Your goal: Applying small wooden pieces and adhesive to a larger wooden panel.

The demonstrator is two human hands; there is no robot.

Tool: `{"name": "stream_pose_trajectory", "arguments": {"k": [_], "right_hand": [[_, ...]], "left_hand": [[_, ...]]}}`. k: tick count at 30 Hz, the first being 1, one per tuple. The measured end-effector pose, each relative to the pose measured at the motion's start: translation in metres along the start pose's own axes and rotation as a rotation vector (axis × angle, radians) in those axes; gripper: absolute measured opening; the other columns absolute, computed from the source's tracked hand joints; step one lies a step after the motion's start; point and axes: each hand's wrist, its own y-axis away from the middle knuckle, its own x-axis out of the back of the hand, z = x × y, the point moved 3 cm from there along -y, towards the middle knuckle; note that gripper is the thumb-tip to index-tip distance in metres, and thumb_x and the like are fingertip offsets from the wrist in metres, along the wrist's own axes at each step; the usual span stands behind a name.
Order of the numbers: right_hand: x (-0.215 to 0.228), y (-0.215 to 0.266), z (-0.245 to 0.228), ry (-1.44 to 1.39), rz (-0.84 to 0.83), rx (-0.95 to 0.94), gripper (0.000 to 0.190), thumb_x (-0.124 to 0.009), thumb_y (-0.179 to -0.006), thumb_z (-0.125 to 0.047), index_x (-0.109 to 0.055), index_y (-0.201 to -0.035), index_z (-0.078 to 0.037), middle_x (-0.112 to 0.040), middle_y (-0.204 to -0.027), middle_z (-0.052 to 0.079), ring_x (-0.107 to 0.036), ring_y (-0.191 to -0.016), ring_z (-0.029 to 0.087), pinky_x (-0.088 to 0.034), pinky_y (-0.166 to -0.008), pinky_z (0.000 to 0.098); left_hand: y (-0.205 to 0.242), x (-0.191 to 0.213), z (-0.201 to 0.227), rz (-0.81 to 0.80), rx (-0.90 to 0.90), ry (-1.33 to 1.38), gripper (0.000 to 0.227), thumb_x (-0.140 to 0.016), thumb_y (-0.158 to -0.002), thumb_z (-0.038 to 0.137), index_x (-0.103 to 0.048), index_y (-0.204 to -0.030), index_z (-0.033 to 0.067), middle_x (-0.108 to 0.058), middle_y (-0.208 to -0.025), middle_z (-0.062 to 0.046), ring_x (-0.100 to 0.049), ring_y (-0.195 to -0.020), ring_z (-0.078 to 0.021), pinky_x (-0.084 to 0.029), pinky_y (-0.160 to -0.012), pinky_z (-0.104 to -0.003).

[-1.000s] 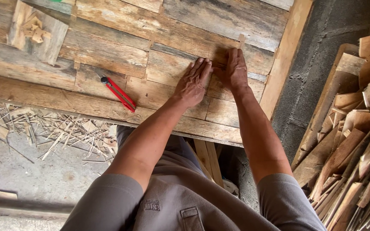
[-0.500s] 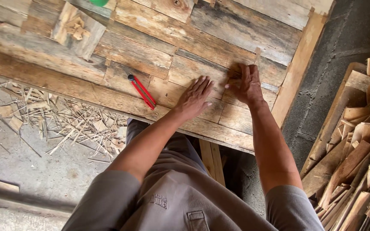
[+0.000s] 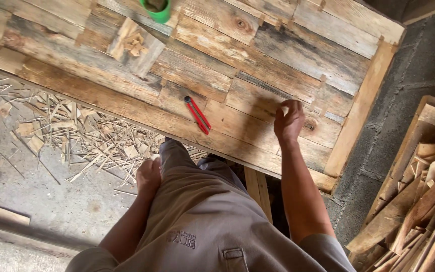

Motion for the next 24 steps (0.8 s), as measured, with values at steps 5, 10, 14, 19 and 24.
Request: {"name": "stream_pose_trajectory", "arguments": {"k": [5, 10, 14, 19, 24], "right_hand": [[-0.033, 0.003, -0.086, -0.108, 0.010, 0.134, 0.004, -0.076, -0.089, -0.005, -0.074, -0.086, -0.008, -0.072, -0.104, 0.010, -0.071, -0.089, 0.026, -0.060, -0.077, 0.0403], [-0.060, 0.000, -0.181, -0.157, -0.066, 0.278, 0.006, -0.073, -0.092, -0.009, -0.075, -0.092, -0.004, -0.073, -0.105, 0.012, -0.072, -0.087, 0.030, -0.058, -0.080, 0.0424], [-0.096, -0.008, -0.244, -0.133, -0.131, 0.454, 0.026, -0.071, -0.090, -0.012, -0.070, -0.115, -0.005, -0.068, -0.118, 0.015, -0.065, -0.105, 0.036, -0.053, -0.089, 0.0480], [-0.130, -0.021, -0.316, -0.072, -0.241, 0.555, 0.048, -0.070, -0.087, -0.012, -0.067, -0.134, -0.011, -0.063, -0.129, 0.015, -0.058, -0.115, 0.037, -0.050, -0.095, 0.0491], [-0.157, -0.033, -0.373, 0.003, -0.272, 0.567, 0.039, -0.070, -0.089, -0.011, -0.071, -0.128, -0.016, -0.062, -0.127, 0.012, -0.056, -0.115, 0.035, -0.046, -0.095, 0.0490]], "left_hand": [[-0.024, -0.087, -0.188, -0.515, 0.245, -0.075, 0.044, -0.050, -0.106, 0.047, -0.066, -0.122, 0.0092, -0.073, -0.105, -0.013, -0.069, -0.096, -0.0242, -0.055, -0.085, -0.038], [-0.036, -0.054, -0.160, -0.719, 0.860, 0.941, 0.080, -0.050, -0.098, 0.063, -0.057, -0.144, -0.0011, -0.066, -0.139, -0.020, -0.064, -0.121, -0.0264, -0.052, -0.103, -0.037], [-0.056, 0.036, -0.096, -0.775, 0.882, 0.504, 0.090, -0.041, -0.097, 0.076, -0.064, -0.139, 0.0003, -0.066, -0.134, -0.017, -0.061, -0.117, -0.0261, -0.047, -0.099, -0.041], [-0.106, 0.064, -0.115, -0.572, 0.781, 0.650, 0.091, -0.041, -0.101, 0.075, -0.073, -0.104, -0.0095, -0.077, -0.100, -0.022, -0.073, -0.093, -0.0299, -0.058, -0.086, -0.042], [-0.136, 0.107, -0.059, -0.269, 0.402, 0.646, 0.049, -0.062, -0.101, 0.045, -0.071, -0.090, -0.0011, -0.077, -0.086, -0.012, -0.073, -0.078, -0.0174, -0.058, -0.071, -0.033]]}}
